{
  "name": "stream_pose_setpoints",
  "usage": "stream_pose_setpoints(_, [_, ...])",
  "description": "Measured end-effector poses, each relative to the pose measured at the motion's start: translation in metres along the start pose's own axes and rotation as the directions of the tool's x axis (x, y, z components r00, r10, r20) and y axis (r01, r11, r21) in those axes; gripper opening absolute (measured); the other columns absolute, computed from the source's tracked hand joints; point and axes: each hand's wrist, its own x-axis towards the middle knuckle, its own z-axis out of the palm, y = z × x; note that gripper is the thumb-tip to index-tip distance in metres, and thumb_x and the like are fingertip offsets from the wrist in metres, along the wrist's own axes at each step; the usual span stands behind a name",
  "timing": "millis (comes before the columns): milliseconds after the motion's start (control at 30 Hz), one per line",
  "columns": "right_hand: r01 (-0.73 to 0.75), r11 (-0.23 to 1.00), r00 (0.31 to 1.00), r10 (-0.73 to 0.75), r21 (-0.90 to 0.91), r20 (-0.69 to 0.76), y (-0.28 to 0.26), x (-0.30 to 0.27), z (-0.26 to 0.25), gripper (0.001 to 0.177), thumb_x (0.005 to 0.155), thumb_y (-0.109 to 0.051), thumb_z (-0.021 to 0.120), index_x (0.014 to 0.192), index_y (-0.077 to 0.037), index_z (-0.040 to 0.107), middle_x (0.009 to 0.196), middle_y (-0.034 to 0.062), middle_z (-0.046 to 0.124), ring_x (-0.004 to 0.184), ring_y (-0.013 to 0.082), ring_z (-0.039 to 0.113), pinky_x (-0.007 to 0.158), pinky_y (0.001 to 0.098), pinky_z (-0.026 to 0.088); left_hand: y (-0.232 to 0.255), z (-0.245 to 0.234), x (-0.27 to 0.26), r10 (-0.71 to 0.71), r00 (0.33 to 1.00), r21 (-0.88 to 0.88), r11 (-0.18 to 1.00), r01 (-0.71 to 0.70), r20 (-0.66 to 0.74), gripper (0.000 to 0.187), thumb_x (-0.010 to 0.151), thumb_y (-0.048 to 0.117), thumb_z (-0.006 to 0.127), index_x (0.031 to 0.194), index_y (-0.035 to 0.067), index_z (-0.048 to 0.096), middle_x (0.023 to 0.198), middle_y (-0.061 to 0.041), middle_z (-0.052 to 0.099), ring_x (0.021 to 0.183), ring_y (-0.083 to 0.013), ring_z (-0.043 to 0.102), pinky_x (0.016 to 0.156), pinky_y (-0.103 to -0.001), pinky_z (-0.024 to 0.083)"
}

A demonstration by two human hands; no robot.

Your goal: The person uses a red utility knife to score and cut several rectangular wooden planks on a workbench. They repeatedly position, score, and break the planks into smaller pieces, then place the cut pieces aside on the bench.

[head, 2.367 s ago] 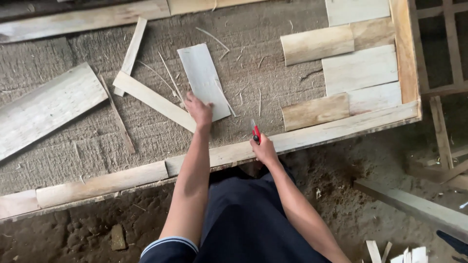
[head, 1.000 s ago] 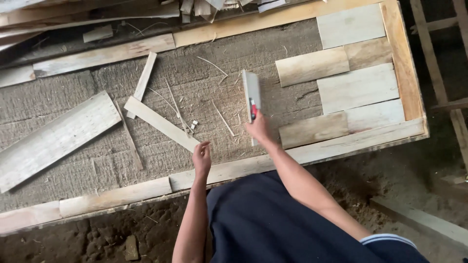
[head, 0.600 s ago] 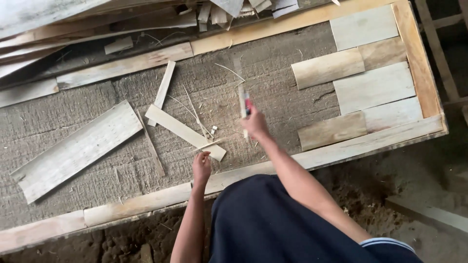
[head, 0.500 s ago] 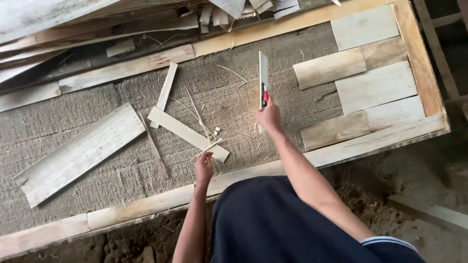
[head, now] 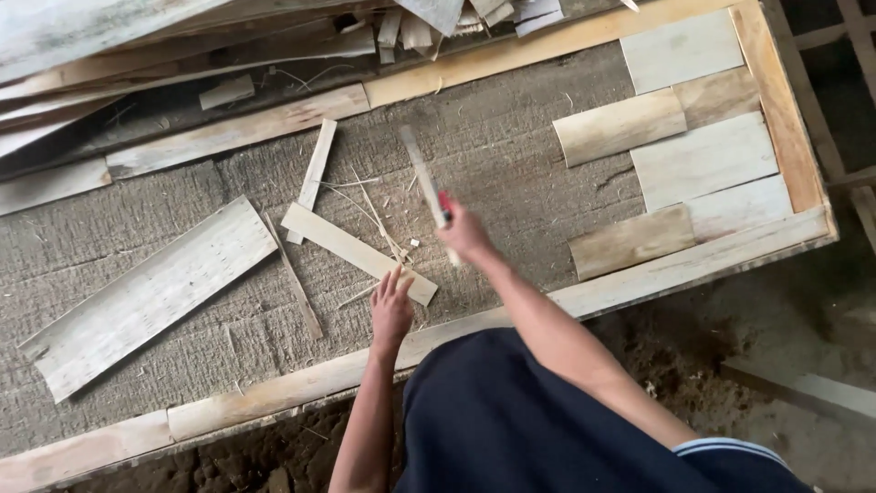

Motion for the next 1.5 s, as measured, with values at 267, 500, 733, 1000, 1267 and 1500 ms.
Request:
stream_pose_setpoints(267, [-0.121,0.969,0.961,0.059,-0.216,-0.271,0.136,0.016,-0.006,0.048,0.078,-0.004,0.065,0.124,0.006,0.058,0.106,0.0321,0.069,0.102,0.0491,0.07,0.083,0.0573,0.059,-0.067,0.066,0.003,-0.074,0.995,0.062,0.995,0.078,-0.067,0.023,0.094,0.011,0.066,0.11,0.026,0.07,0.12,0.003,0.057,0.118,-0.0194,0.057,0.088,-0.035,0.054])
stream_pose_setpoints(500, [0.216,0.946,0.968,-0.177,-0.24,0.176,0.132,-0.003,0.078,0.049,0.078,-0.013,0.058,0.127,-0.011,0.057,0.118,0.0186,0.07,0.103,0.045,0.072,0.084,0.0562,0.06,-0.074,0.012,0.01,-0.375,0.894,-0.147,0.926,0.348,-0.243,0.017,0.097,0.016,0.068,0.113,0.019,0.073,0.118,-0.002,0.057,0.114,-0.0236,0.057,0.09,-0.039,0.049])
stream_pose_setpoints(733, [0.581,0.721,0.814,-0.531,-0.379,0.237,0.1,-0.02,0.041,0.049,0.085,-0.001,0.063,0.13,-0.019,0.056,0.13,0.0044,0.068,0.11,0.0297,0.072,0.089,0.0484,0.063,0.002,-0.079,0.037,-0.402,0.908,-0.985,0.063,0.159,0.121,0.065,0.112,0.048,0.036,0.149,-0.005,0.042,0.147,-0.036,0.042,0.135,-0.0526,0.048,0.113,-0.065,0.036])
stream_pose_setpoints(1000, [0.597,0.646,0.789,-0.582,-0.476,0.199,0.106,-0.02,0.011,0.044,0.085,-0.006,0.07,0.122,-0.025,0.059,0.128,-0.0094,0.065,0.109,0.0217,0.069,0.093,0.0429,0.063,-0.004,-0.017,0.058,-0.236,0.972,-0.974,-0.217,-0.058,-0.005,0.065,0.102,0.057,0.037,0.154,0.019,0.046,0.148,-0.01,0.056,0.127,-0.0371,0.059,0.102,-0.063,0.048])
stream_pose_setpoints(1267, [0.481,0.873,0.872,-0.486,0.076,0.061,0.104,-0.019,-0.05,0.03,0.08,-0.022,0.086,0.105,-0.022,0.069,0.107,-0.0049,0.07,0.092,0.0175,0.066,0.074,0.0364,0.059,0.034,-0.044,0.06,-0.585,0.807,-0.926,-0.344,-0.157,0.081,0.04,0.097,0.016,0.072,0.132,0.007,0.054,0.114,-0.01,0.063,0.094,-0.0308,0.069,0.084,-0.065,0.061])
stream_pose_setpoints(1500, [0.033,0.91,0.987,0.035,0.414,-0.154,0.14,0.025,-0.131,0.035,0.082,-0.035,0.087,0.107,-0.014,0.075,0.079,0.0108,0.076,0.036,0.0131,0.058,0.033,0.025,0.045,0.078,-0.053,0.06,-0.603,0.781,-0.763,-0.578,-0.289,0.161,0.034,0.094,0.011,0.075,0.125,0.009,0.063,0.113,-0.015,0.067,0.101,-0.0379,0.07,0.092,-0.065,0.056])
